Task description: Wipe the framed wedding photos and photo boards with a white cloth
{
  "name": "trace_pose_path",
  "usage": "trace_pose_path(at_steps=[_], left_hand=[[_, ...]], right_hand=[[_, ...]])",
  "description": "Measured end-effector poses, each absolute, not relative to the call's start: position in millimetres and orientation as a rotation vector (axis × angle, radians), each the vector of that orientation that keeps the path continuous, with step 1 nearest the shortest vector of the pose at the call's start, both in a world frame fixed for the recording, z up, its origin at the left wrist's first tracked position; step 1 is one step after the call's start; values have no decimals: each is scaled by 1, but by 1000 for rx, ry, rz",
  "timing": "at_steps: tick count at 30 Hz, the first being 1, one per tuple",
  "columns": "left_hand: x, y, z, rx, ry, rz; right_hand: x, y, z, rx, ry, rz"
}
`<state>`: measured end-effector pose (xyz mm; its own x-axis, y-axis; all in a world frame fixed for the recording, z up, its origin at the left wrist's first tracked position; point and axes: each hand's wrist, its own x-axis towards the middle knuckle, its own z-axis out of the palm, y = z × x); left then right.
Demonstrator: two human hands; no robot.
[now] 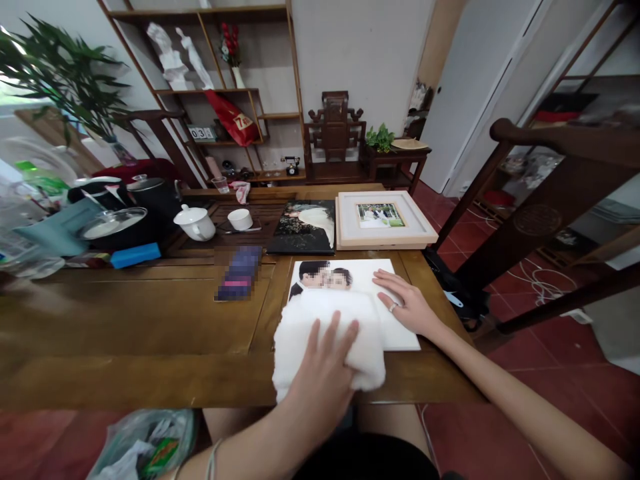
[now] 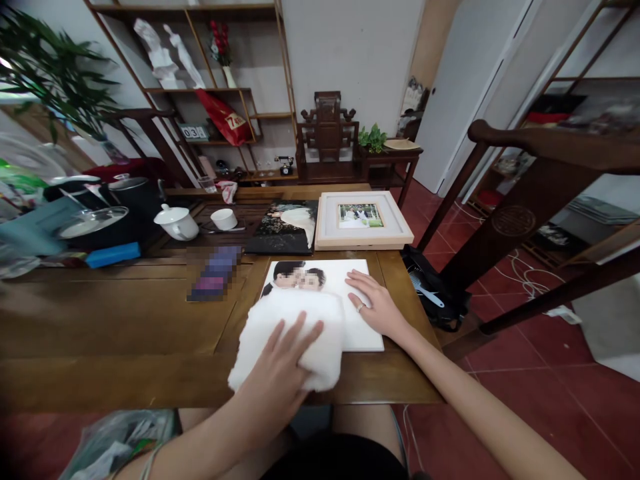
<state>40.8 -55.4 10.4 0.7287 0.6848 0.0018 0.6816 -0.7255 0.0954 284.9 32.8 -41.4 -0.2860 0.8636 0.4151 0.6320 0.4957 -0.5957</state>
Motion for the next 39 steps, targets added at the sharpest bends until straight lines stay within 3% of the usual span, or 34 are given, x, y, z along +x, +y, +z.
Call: trace_pose_path(at_steps=[4, 15, 30, 39], left_hand=[[28, -57, 9, 2829, 1012, 137], [-2, 72, 16, 2823, 1182, 123], [0, -51, 18, 2865, 962, -59], [-3, 36, 28, 2778, 1251, -44]], right_hand=[[285, 33, -42, -1220, -2027, 402], [284, 33, -41, -1211, -2014, 391], [284, 34, -43, -1219, -2021, 386], [285, 39, -41, -1206, -2012, 393]])
